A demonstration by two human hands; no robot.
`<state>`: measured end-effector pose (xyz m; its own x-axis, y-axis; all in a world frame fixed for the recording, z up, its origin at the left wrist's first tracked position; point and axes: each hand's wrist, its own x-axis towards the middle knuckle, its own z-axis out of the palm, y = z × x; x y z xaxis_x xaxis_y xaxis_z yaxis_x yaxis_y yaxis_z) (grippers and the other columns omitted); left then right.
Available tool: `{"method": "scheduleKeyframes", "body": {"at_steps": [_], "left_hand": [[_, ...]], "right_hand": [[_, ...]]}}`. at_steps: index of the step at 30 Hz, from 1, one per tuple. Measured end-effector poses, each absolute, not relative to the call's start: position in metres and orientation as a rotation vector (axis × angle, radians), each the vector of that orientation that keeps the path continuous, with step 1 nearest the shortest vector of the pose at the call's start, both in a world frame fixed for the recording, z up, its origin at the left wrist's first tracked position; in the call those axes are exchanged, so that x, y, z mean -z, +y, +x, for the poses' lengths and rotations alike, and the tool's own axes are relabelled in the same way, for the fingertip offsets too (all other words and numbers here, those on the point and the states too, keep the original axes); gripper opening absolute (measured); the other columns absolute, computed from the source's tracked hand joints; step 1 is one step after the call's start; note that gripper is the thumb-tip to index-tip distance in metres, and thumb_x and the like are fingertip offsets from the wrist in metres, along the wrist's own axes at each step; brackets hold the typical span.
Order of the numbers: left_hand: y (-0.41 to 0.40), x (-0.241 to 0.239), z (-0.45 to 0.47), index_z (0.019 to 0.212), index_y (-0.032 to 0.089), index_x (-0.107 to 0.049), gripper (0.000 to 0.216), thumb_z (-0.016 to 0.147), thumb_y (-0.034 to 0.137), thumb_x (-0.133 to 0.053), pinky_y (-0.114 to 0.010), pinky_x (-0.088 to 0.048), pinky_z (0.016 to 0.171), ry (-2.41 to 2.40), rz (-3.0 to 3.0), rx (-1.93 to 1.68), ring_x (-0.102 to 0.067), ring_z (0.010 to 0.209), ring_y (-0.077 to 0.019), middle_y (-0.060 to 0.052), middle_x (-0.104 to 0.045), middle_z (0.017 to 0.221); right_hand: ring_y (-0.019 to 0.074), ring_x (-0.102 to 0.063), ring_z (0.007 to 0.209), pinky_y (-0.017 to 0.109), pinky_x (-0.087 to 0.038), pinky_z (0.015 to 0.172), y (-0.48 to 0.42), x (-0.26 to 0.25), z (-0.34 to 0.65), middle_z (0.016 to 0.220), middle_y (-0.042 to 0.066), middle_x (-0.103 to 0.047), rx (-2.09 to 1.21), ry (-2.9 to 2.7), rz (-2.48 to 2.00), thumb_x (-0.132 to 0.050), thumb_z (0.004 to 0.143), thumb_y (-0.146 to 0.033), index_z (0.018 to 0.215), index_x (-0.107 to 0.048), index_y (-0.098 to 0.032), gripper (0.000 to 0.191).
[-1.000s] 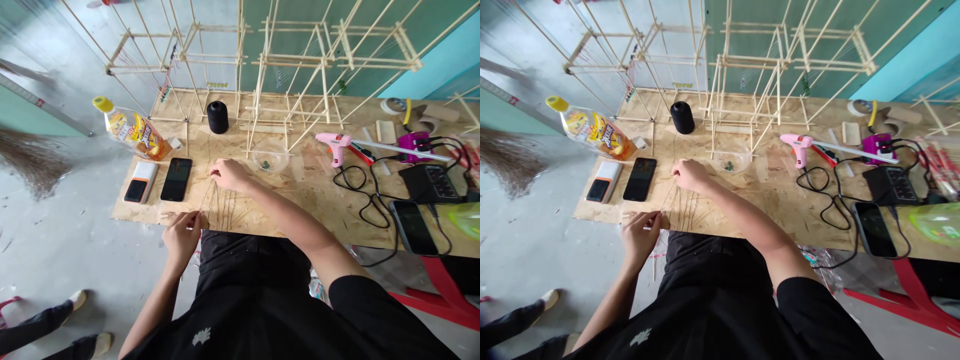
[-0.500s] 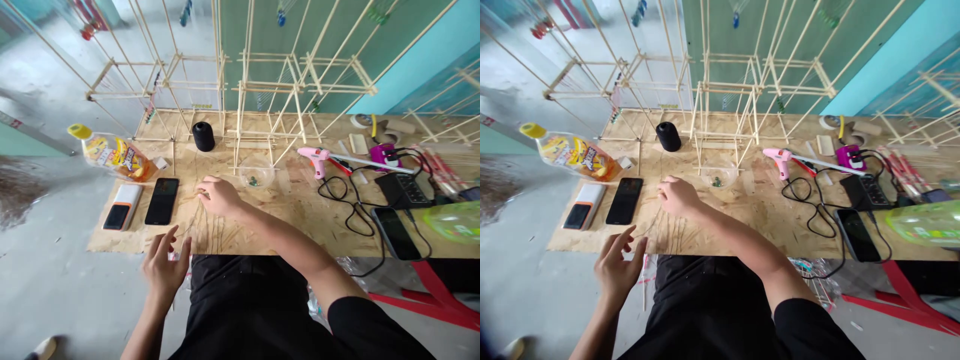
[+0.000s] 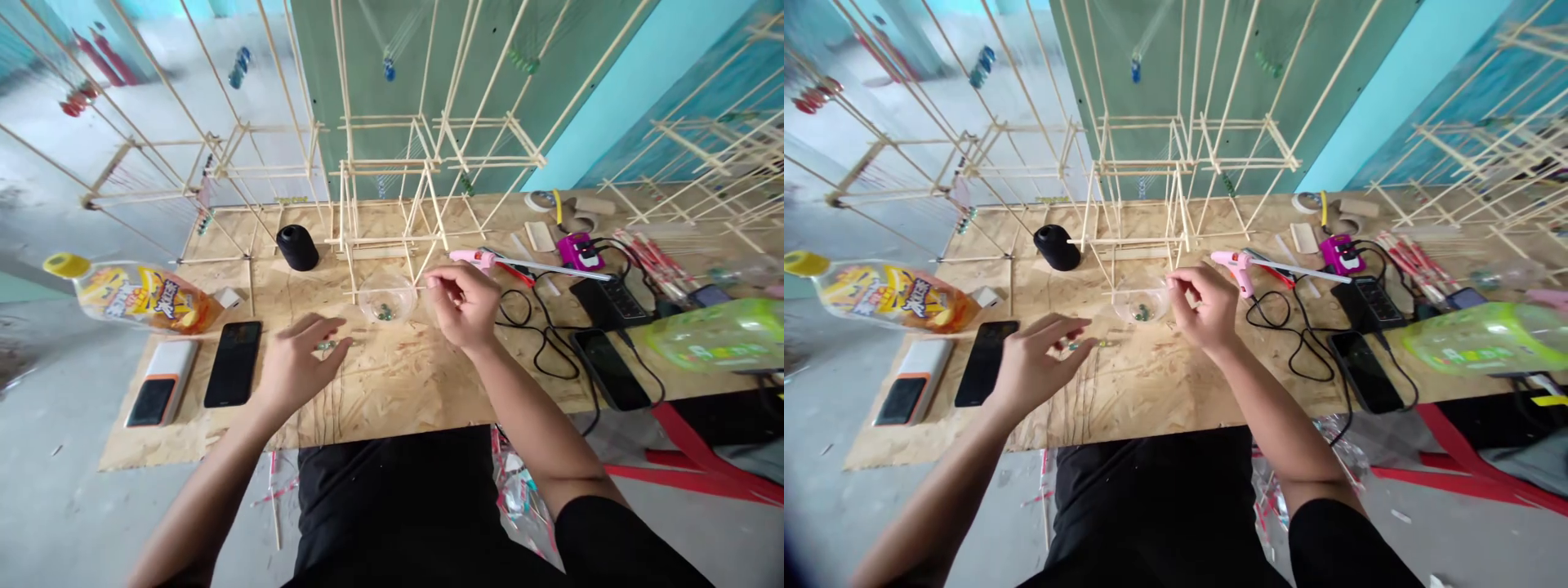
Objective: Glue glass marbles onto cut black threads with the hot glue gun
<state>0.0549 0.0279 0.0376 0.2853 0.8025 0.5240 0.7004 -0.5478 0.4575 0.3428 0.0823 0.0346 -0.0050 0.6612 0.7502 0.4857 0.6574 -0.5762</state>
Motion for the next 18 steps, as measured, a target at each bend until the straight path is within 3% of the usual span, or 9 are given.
{"method": "scheduleKeyframes", "body": {"at_steps": [2, 5, 10, 13, 18], "left_hand": [[0.043, -0.03, 0.07, 0.12, 0.021, -0.084, 0.024, 0.099, 0.031, -0.082, -0.035, -0.068, 0.078, 1.345, 2.559, -0.965, -0.085, 0.1, -0.0246, -0.009, -0.086, 0.121], [0.055, -0.014, 0.089, 0.121, 0.025, -0.085, 0.023, 0.099, 0.028, -0.081, -0.037, -0.069, 0.079, 1.371, 2.699, -0.72, -0.085, 0.104, -0.0262, -0.006, -0.084, 0.135], [0.061, 0.009, 0.098, 0.123, 0.025, -0.083, 0.021, 0.104, 0.022, -0.074, -0.034, -0.067, 0.073, 1.402, 2.757, -0.651, -0.085, 0.1, -0.0239, -0.005, -0.086, 0.132], [0.064, 0.015, 0.097, 0.126, 0.022, -0.081, 0.023, 0.105, 0.019, -0.072, -0.033, -0.067, 0.076, 1.358, 2.756, -0.69, -0.085, 0.099, -0.0233, -0.006, -0.087, 0.128], [0.061, 0.011, 0.099, 0.105, 0.019, -0.081, 0.011, 0.106, 0.017, -0.071, -0.03, -0.062, 0.068, 1.345, 2.799, -0.796, -0.084, 0.086, -0.0207, -0.005, -0.088, 0.107]], "right_hand": [[0.0137, -0.055, 0.061, 0.031, -0.043, 0.059, 0.087, -0.015, 0.353, 0.083, 0.003, -0.076, -0.247, -1.667, -1.098, -0.066, 0.104, -0.031, 0.096, -0.079, -0.021, 0.018], [0.0157, -0.063, 0.064, 0.03, -0.048, 0.062, 0.092, 0.013, 0.358, 0.081, 0.004, -0.078, -0.368, -1.668, -1.251, -0.064, 0.105, -0.039, 0.098, -0.08, -0.021, 0.025], [0.0189, -0.073, 0.069, 0.032, -0.056, 0.07, 0.094, 0.035, 0.354, 0.085, 0.005, -0.083, -0.553, -1.747, -1.275, -0.068, 0.101, -0.037, 0.108, -0.082, -0.023, 0.021], [0.0201, -0.077, 0.076, 0.032, -0.056, 0.071, 0.092, 0.034, 0.35, 0.091, 0.007, -0.084, -0.571, -1.798, -1.204, -0.066, 0.101, -0.031, 0.101, -0.081, -0.022, 0.017], [0.0167, -0.071, 0.067, 0.03, -0.051, 0.064, 0.087, 0.027, 0.35, 0.08, 0.003, -0.08, -0.569, -1.86, -1.13, -0.071, 0.1, -0.031, 0.091, -0.08, -0.022, 0.015]]}}
